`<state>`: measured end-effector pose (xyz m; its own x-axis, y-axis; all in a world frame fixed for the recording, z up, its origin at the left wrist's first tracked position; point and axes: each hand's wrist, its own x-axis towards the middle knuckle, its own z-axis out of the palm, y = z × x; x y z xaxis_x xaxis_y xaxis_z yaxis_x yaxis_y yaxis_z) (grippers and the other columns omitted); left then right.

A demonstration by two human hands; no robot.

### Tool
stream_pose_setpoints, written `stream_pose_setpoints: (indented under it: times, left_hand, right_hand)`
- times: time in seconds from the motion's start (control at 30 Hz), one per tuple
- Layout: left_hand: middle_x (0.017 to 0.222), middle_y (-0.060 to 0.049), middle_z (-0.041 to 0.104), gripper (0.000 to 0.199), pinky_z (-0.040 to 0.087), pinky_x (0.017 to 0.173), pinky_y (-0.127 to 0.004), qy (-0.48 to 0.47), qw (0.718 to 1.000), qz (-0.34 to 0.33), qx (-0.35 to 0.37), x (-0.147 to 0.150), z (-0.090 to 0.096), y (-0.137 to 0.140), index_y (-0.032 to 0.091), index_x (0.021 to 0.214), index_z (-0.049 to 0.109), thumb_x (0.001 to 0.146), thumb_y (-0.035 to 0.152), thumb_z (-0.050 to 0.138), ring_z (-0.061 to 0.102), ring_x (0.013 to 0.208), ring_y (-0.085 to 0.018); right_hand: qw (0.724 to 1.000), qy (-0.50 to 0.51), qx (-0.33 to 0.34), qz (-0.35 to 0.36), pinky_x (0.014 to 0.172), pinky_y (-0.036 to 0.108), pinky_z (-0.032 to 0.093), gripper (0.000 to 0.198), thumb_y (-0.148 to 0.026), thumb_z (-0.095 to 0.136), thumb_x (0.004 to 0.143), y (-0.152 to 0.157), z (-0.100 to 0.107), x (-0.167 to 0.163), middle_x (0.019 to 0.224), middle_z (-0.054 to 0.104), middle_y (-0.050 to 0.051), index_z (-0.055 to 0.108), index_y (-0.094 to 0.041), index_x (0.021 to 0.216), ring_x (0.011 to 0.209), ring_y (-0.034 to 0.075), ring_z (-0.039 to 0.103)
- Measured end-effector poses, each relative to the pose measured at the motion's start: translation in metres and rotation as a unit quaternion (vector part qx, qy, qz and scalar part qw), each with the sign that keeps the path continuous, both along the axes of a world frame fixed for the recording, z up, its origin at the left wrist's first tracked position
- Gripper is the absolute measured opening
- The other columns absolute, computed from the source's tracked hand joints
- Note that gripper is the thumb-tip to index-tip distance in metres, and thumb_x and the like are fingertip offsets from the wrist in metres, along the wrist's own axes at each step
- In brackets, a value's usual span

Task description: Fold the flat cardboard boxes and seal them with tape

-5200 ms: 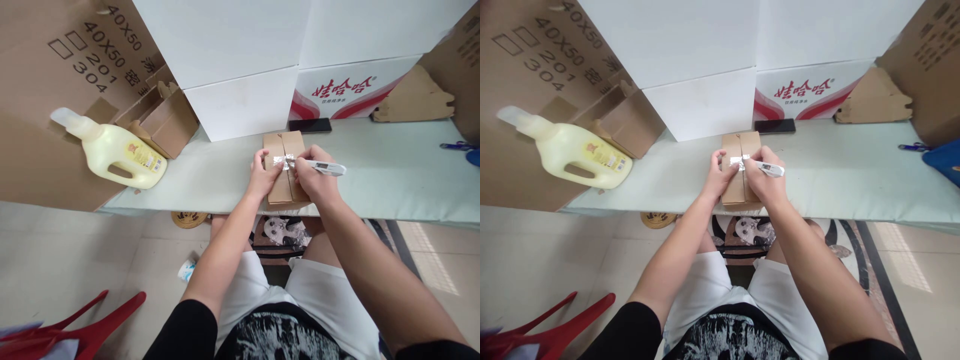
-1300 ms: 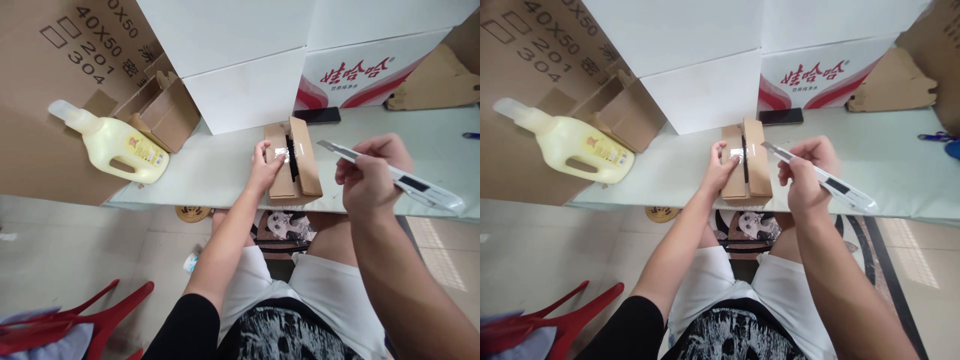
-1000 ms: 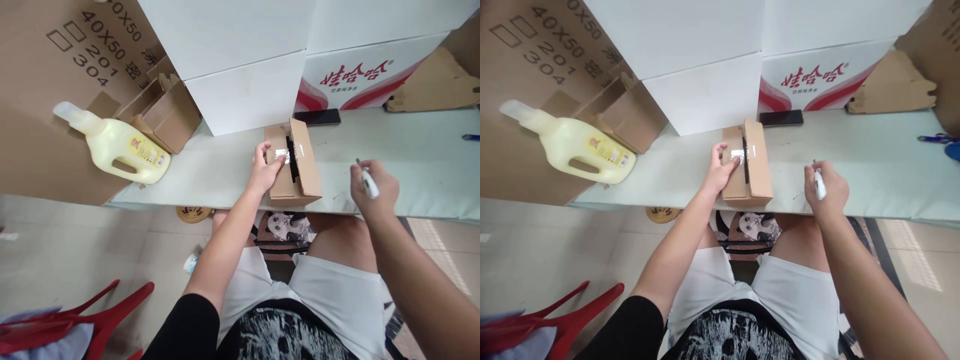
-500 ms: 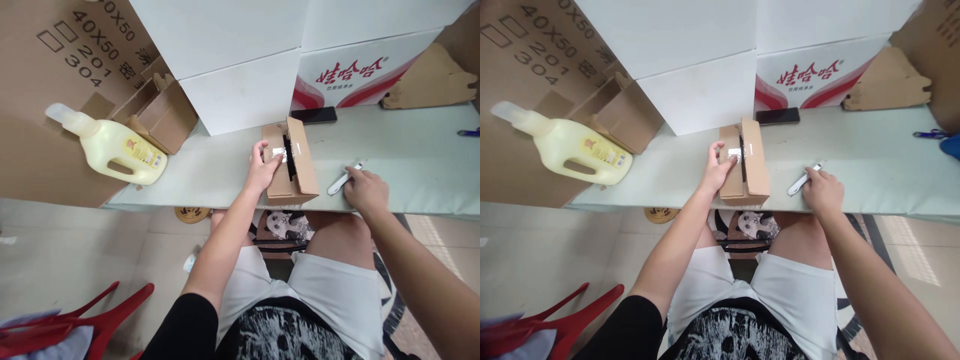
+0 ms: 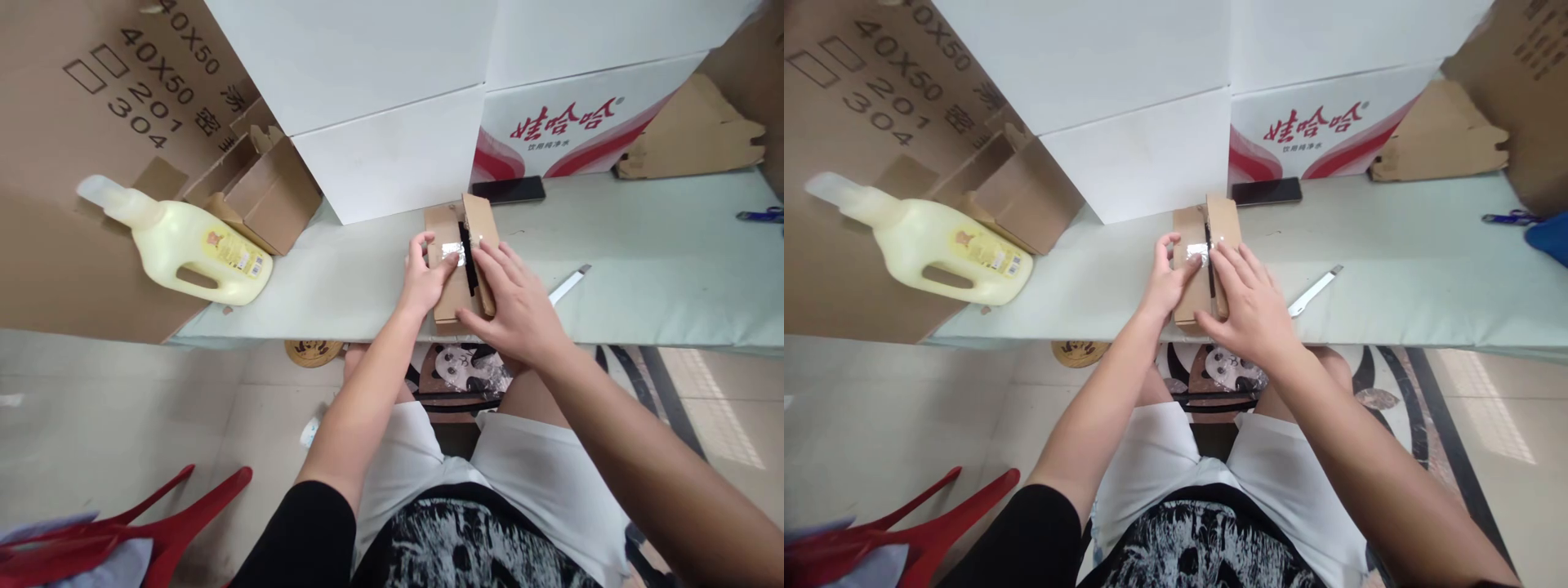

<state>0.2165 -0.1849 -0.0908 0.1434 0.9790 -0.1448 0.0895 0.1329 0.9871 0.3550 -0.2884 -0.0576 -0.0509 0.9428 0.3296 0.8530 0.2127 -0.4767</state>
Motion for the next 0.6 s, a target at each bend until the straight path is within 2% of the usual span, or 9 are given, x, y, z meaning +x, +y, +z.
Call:
stream_pose_setpoints:
  times: [0.13, 0.3, 0.43, 0.6]
  left_hand:
    - [0.135, -0.004, 0.056, 0.051, 0.041, 0.121, -0.044, 0.001, 1.000, 0.004, 0.006, -0.001, -0.001, 0.001, 0.033, 0.127, 0.053, 0.086, 0.031, 0.083, 0.054, 0.136, -0.026]
    - [0.134, -0.004, 0.056, 0.055, 0.041, 0.122, -0.045, 0.009, 1.000, -0.001, 0.008, 0.003, -0.003, 0.000, 0.034, 0.129, 0.052, 0.084, 0.034, 0.084, 0.055, 0.135, -0.026]
    - [0.134, -0.005, 0.056, 0.053, 0.040, 0.122, -0.047, 0.008, 1.000, -0.005, 0.010, 0.002, -0.003, 0.000, 0.034, 0.129, 0.052, 0.086, 0.035, 0.082, 0.053, 0.137, -0.027]
    - [0.137, -0.006, 0.056, 0.056, 0.040, 0.122, -0.047, 0.011, 1.000, -0.006, 0.019, 0.000, -0.006, 0.002, 0.034, 0.129, 0.052, 0.083, 0.038, 0.084, 0.052, 0.139, -0.029]
  right_hand:
    - [0.998, -0.036, -0.032, -0.031, 0.119, 0.064, 0.035, 0.068, -0.033, 0.052, 0.088, 0.004, 0.000, -0.009, 0.154, 0.055, 0.014, 0.043, -0.020, 0.155, 0.152, 0.040, 0.039]
    - [0.998, -0.043, -0.017, -0.048, 0.120, 0.064, 0.034, 0.066, -0.024, 0.050, 0.085, 0.003, 0.002, -0.010, 0.148, 0.060, 0.016, 0.045, -0.019, 0.151, 0.147, 0.038, 0.047]
    - [0.998, 0.004, 0.024, -0.063, 0.118, 0.061, 0.039, 0.064, -0.025, 0.049, 0.087, 0.001, -0.003, -0.006, 0.150, 0.059, 0.016, 0.046, -0.020, 0.150, 0.148, 0.038, 0.046]
    - [0.985, 0.090, 0.072, -0.130, 0.113, 0.055, 0.049, 0.062, -0.034, 0.049, 0.093, -0.005, -0.015, 0.005, 0.153, 0.054, 0.017, 0.041, -0.021, 0.153, 0.141, 0.034, 0.055]
